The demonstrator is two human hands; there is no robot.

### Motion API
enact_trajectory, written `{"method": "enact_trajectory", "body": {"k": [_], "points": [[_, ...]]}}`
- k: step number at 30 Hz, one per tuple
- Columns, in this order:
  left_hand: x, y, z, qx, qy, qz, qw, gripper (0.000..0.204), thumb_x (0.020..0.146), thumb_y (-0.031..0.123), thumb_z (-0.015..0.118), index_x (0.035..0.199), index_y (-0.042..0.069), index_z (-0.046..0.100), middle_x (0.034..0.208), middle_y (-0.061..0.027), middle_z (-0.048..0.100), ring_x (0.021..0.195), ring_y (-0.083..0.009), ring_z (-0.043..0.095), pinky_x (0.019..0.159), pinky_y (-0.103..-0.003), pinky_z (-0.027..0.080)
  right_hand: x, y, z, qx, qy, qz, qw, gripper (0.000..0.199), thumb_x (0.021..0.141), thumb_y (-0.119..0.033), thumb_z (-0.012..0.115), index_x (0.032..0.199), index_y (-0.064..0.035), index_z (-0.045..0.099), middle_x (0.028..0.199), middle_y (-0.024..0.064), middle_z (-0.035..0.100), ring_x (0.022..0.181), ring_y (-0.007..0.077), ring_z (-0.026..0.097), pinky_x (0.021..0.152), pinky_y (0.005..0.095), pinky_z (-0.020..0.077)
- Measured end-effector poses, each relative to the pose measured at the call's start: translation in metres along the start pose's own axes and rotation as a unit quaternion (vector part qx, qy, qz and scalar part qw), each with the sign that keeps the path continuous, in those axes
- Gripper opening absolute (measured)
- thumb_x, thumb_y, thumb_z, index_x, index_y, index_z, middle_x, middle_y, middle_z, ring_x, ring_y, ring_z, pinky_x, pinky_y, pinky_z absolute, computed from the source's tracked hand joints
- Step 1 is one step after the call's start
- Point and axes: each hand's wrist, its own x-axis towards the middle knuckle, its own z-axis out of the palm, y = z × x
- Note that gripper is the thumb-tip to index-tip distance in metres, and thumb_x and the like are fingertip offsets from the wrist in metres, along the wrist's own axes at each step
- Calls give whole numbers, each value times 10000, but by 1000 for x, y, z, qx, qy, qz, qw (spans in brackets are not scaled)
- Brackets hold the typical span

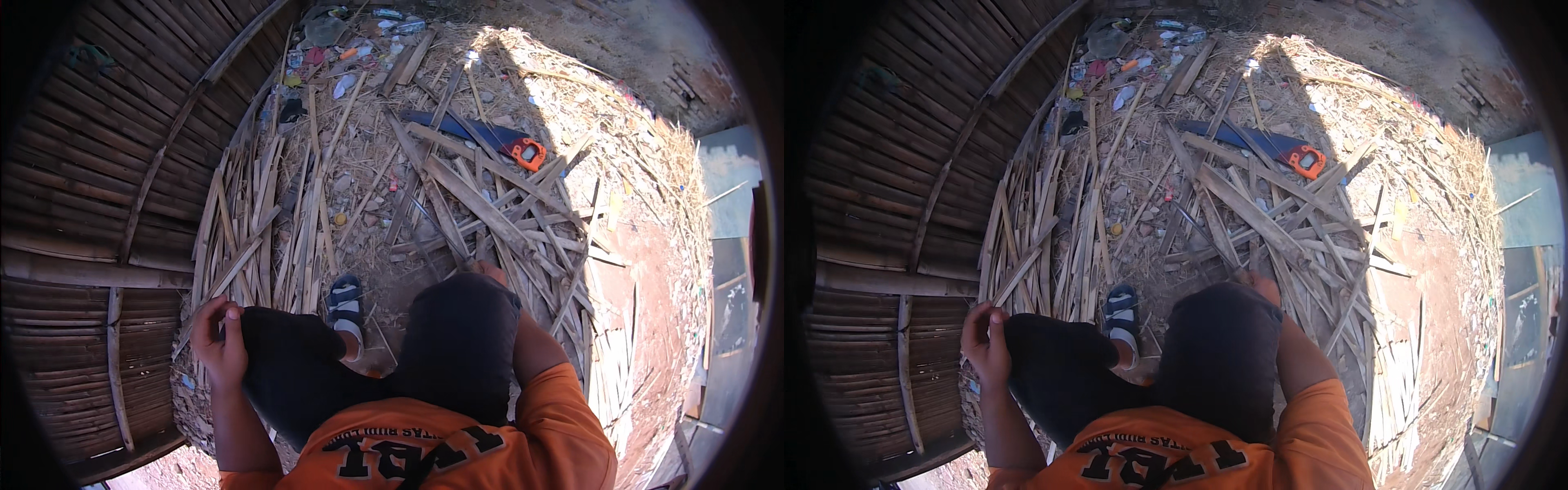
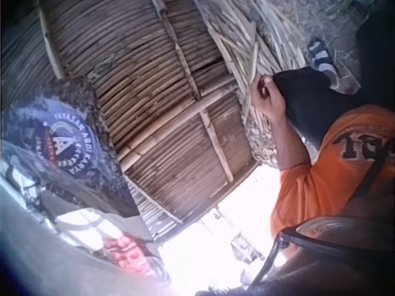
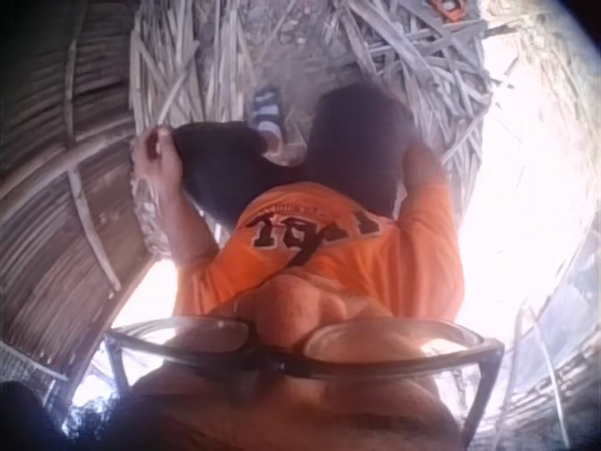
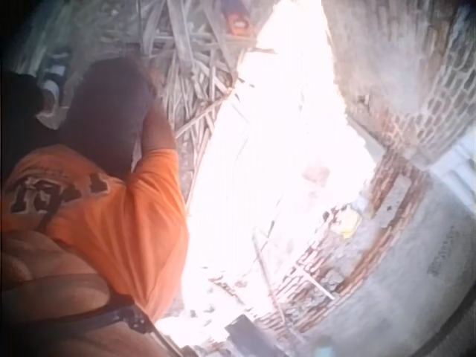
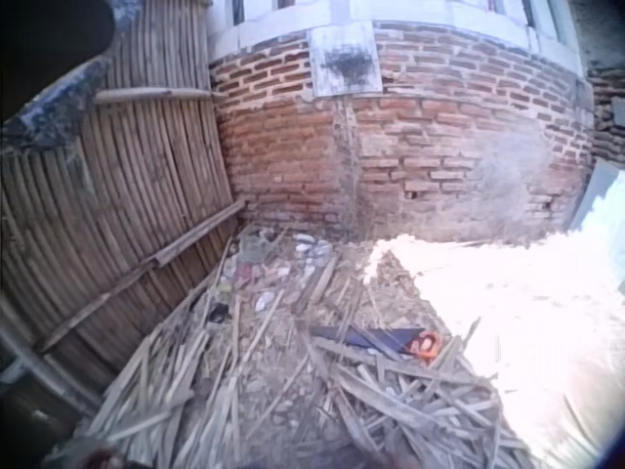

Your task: The person uses a large blade and a hammer to split a piece of wood while sitting on a pile of wood scraps and bamboo.

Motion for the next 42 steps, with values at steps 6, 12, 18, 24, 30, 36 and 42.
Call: {"method": "enact_trajectory", "body": {"k": [6, 12, 18, 24, 30, 36, 42], "points": [[79, -16, 42, -218, -11, -76, 973, 304, 988, 146, 669, 1246, -1, 603, 1042, -76, 671, 889, -157, 669, 823, -295, 526, -17, -44, -98, 141, -20, -78, 987, 337, 768, -188, 834, 978, -52, 609, 794, -7, 590, 729, 115, 543, 689, 305, 447], [164, 10, 79, -225, -101, -212, 946, 592, 997, 450, 631, 1427, 76, 474, 1248, -74, 609, 1050, -174, 645, 848, -352, 511, -71, -134, -187, 207, -30, -94, 973, 364, 697, -101, 845, 876, -109, 529, 806, -41, 523, 747, 100, 495, 718, 285, 415], [249, 70, 83, -520, -62, -243, 817, 1200, 813, 859, 530, 1531, -43, 199, 1349, -226, 500, 1261, -377, 544, 1048, -572, 423, -88, -191, -199, 200, -119, -155, 960, 439, 610, -126, 863, 894, -125, 528, 830, -33, 485, 769, 118, 458, 719, 289, 393], [289, 85, 59, -678, 2, -95, 729, 649, 1019, 638, 403, 1171, 23, 544, 993, -78, 614, 872, -204, 612, 805, -411, 525, -57, -216, -188, 105, -190, -174, 961, 445, 648, -210, 899, 950, -78, 600, 921, 12, 599, 873, 144, 562, 819, 309, 458], [221, 107, 25, -604, 111, 20, 789, 596, 1049, 613, 362, 1151, 60, 561, 723, 11, 408, 630, -120, 430, 653, -302, 424, -39, -238, -204, 120, -150, -200, 961, 610, 833, -352, 824, 1283, 1, 609, 1061, 84, 722, 1042, 193, 666, 988, 356, 490], [169, 26, 84, -545, 215, 25, 810, 564, 1029, 589, 464, 1154, 44, 541, 826, -24, 484, 699, -146, 511, 699, -328, 463, -59, -288, -158, 175, -20, -169, 970, 402, 875, -305, 806, 1077, -12, 620, 727, 3, 593, 612, 91, 555, 570, 255, 471], [187, -29, 103, -339, 282, 70, 895, 547, 989, 392, 655, 1337, 38, 426, 1177, -81, 608, 1071, -209, 617, 967, -401, 461, -74, -324, -66, 283, -31, -162, 945, 380, 872, -253, 819, 1073, -5, 614, 655, -31, 535, 536, 72, 479, 495, 240, 375]]}}
